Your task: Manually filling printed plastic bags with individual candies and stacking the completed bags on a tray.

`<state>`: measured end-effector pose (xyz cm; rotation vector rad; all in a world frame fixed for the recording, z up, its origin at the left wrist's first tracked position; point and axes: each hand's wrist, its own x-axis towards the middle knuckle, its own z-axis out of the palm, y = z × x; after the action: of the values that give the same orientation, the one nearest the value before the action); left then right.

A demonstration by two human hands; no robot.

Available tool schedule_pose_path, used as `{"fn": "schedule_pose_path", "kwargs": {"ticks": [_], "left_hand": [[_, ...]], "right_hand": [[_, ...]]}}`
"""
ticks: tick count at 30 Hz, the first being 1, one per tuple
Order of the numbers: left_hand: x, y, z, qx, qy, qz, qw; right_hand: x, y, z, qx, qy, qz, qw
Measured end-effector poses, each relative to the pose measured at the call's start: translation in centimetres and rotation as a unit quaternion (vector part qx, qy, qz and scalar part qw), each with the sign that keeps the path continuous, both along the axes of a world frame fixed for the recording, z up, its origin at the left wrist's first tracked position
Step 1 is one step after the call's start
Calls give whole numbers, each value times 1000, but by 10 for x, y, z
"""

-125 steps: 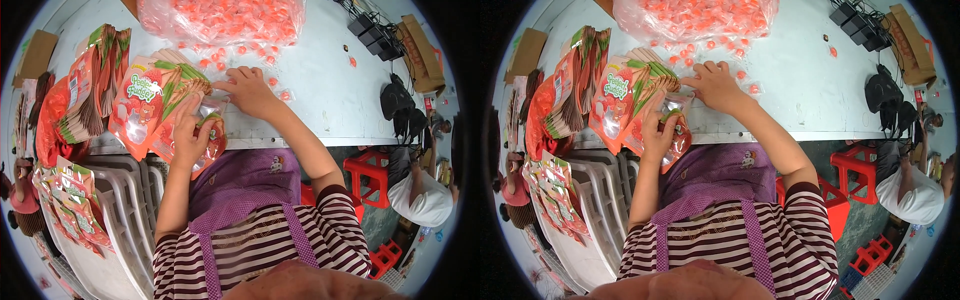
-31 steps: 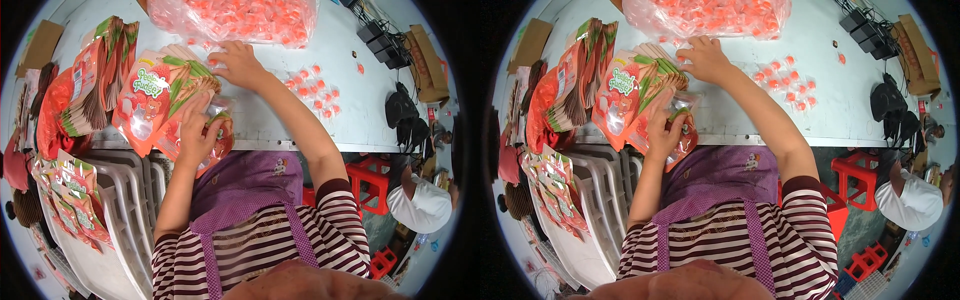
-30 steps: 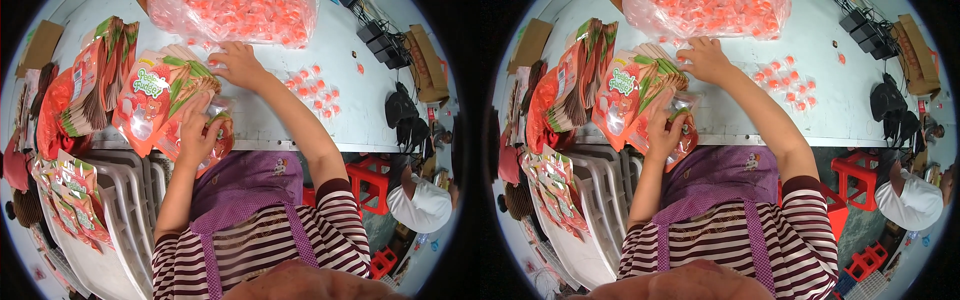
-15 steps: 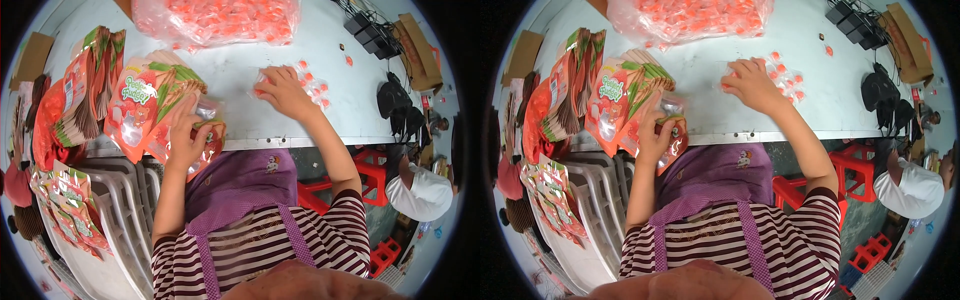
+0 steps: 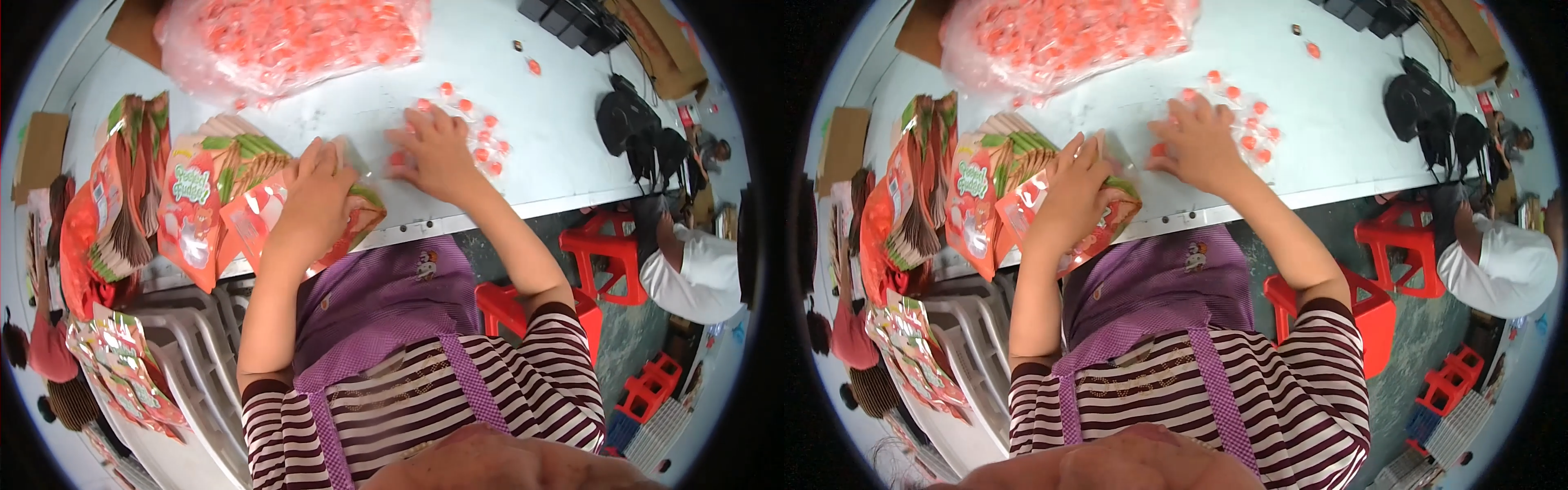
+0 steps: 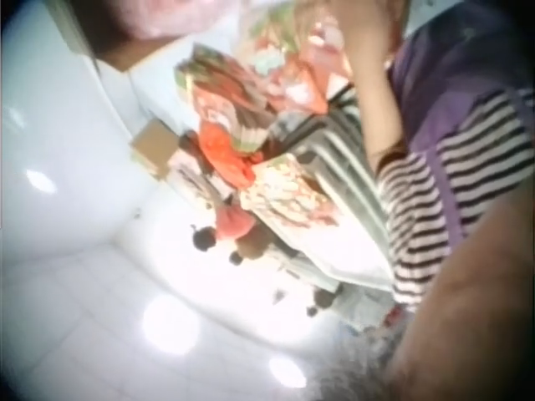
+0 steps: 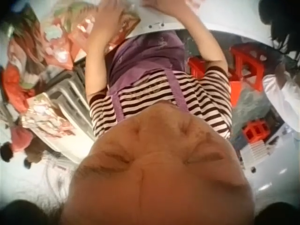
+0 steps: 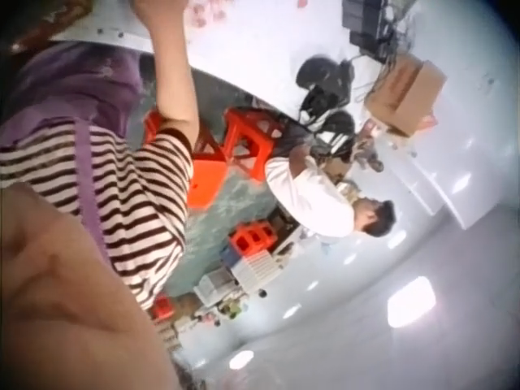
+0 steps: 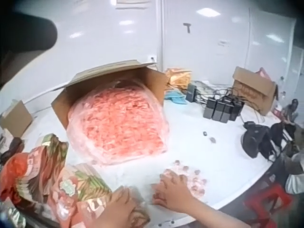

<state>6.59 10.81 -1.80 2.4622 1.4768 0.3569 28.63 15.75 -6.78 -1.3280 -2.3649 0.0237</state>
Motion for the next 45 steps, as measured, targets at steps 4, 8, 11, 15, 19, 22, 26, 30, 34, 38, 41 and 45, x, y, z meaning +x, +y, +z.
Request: {"fn": "schedule_pose_path", "kwargs": {"ticks": [4, 8, 11, 15, 19, 22, 26, 30, 34, 38, 41, 45], "left_hand": [[12, 11, 1, -64, 28, 17, 997], [20, 18, -2, -52, 10, 6, 999], [24, 22, -2, -73, -12, 7, 997], [29, 23, -7, -53, -25, 12, 998], [35, 28, -4, -65, -65, 1, 996], [37, 30, -11, -51, -111, -15, 992], [45, 31, -9, -75, -175, -50, 980], [41, 27, -10, -43, -215, -49, 974], [37, 22, -12, -21, -258, -43, 965], [34, 16, -17, -20, -258, -6, 966], [29, 14, -14, -34, -324, -3, 945], [16, 2, -10, -2, -365, 42, 930]], "right_hand": [[1, 10, -15, 52, 16, 3, 999], [9, 12, -19, 80, 73, 12, 994], [9, 12, -19, 72, 126, 7, 989], [9, 15, -8, -6, 240, -61, 969], [4, 24, 11, -172, 577, -124, 789], [-18, 23, 32, -297, 751, -110, 579], [-28, 19, 26, -374, 763, -117, 513], [-28, 6, 16, -327, 613, -86, 714], [-24, -9, 16, -253, 497, -12, 830], [-25, -32, 25, -293, 559, 76, 772], [-30, -41, 16, -150, 477, 153, 852], [-18, -16, 15, -223, 568, 77, 789]]}}
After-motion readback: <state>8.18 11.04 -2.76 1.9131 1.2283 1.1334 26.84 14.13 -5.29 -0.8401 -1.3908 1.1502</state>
